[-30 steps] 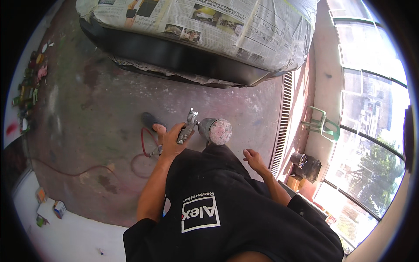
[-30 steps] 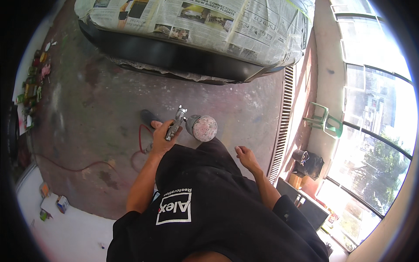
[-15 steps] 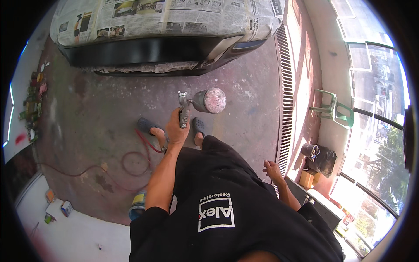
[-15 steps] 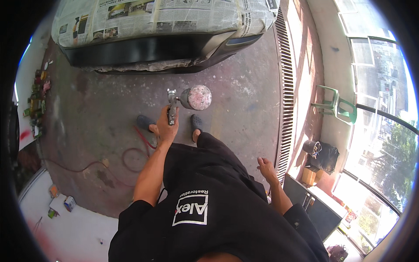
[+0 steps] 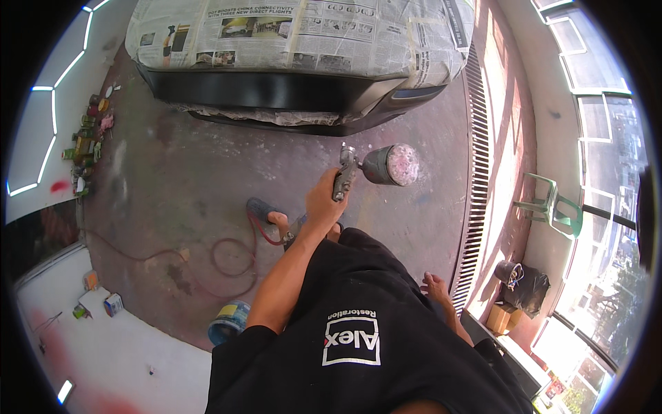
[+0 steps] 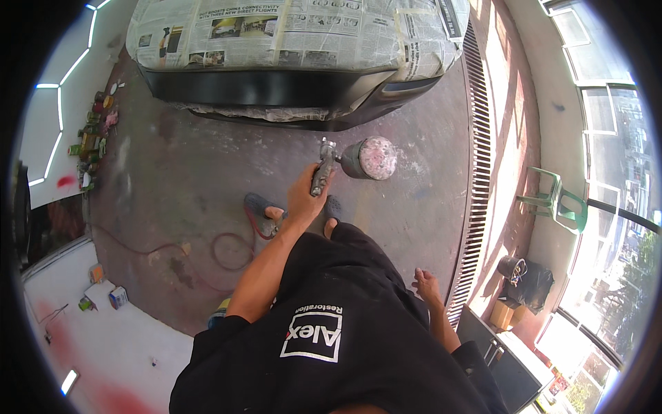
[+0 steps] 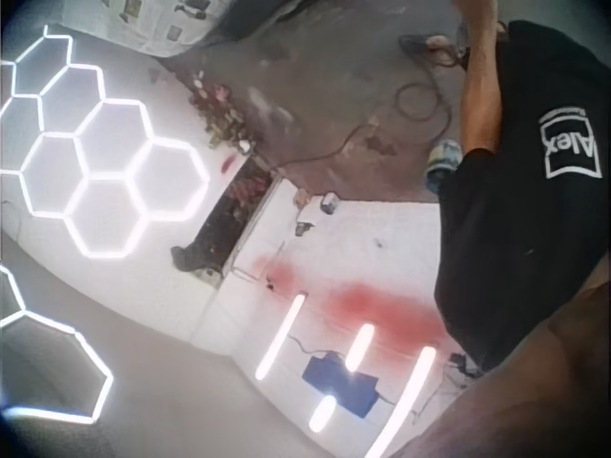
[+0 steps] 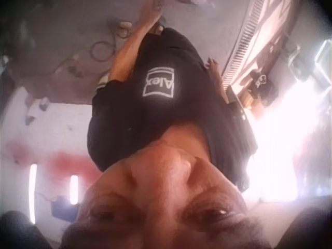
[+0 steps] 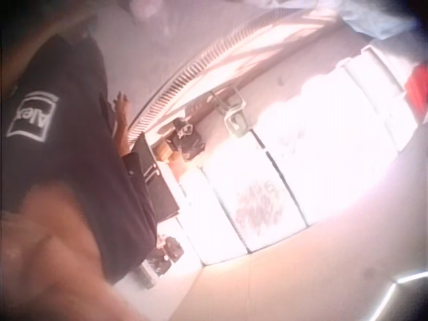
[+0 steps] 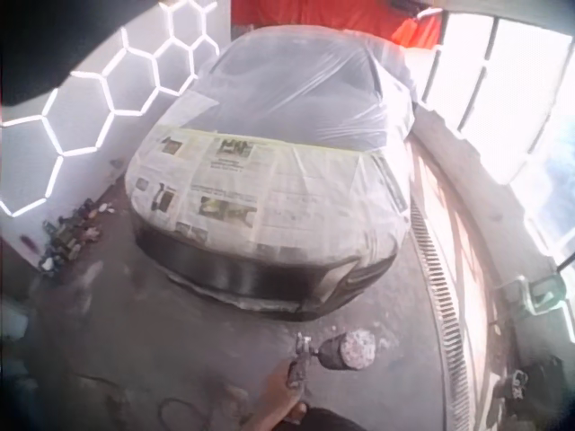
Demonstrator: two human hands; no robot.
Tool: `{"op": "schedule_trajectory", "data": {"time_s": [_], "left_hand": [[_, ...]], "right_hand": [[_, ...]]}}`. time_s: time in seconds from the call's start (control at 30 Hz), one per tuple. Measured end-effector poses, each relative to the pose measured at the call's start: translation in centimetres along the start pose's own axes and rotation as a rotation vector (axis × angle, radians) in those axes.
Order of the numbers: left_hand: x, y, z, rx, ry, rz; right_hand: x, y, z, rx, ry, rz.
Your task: The person uses a spray gun to apply paint to a car bumper that is masked with newspaper and plastic. They move around the part, applying multiple coats and occasionally touching the surface to check coverage.
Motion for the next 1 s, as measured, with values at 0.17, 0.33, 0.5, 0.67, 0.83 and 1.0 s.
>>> {"op": "schedule_trajectory", "data": {"time_s": [0.17,0.33,0.5,0.67,0.83,1.0], "left_hand": [[-5.0,0.1,0.9,-0.165,0.307,-0.081],[-5.1,1.4,-0.7,-0.18,0.259,-0.07],[-3.6,5.7,-3.3,-0.114,-0.126,0.076],[-2.6,6.7,-4.8,-0.023,-0.052,0.032],[-4.5,4.9,-7.0,-0.195,0.08,-0.037],[-7.7,3.1,-7.8,-0.258,0.313,-0.095]], "right_hand": [[1.9,-4.1,-0.3,-0.091,-0.018,-0.031],[2.1,-5.0,-0.5,-0.113,-0.058,-0.025],[1.0,-6.0,0.3,-0.109,-0.026,-0.003],[0.3,-4.5,-1.4,-0.074,-0.047,0.009],[0.4,-4.6,-1.6,-0.098,-0.047,0.04],[-0.7,-5.1,-2.1,-0.082,-0.071,0.089]]}}
Point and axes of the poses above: each hand's wrist, its own z-axis away from the middle knuckle, its own x-axis out of the palm, y = z × x, the point moved 3 cm from there along -z, towards the middle knuckle, and after that the axes turned 1 degree about -z, right-handed, at the moved point
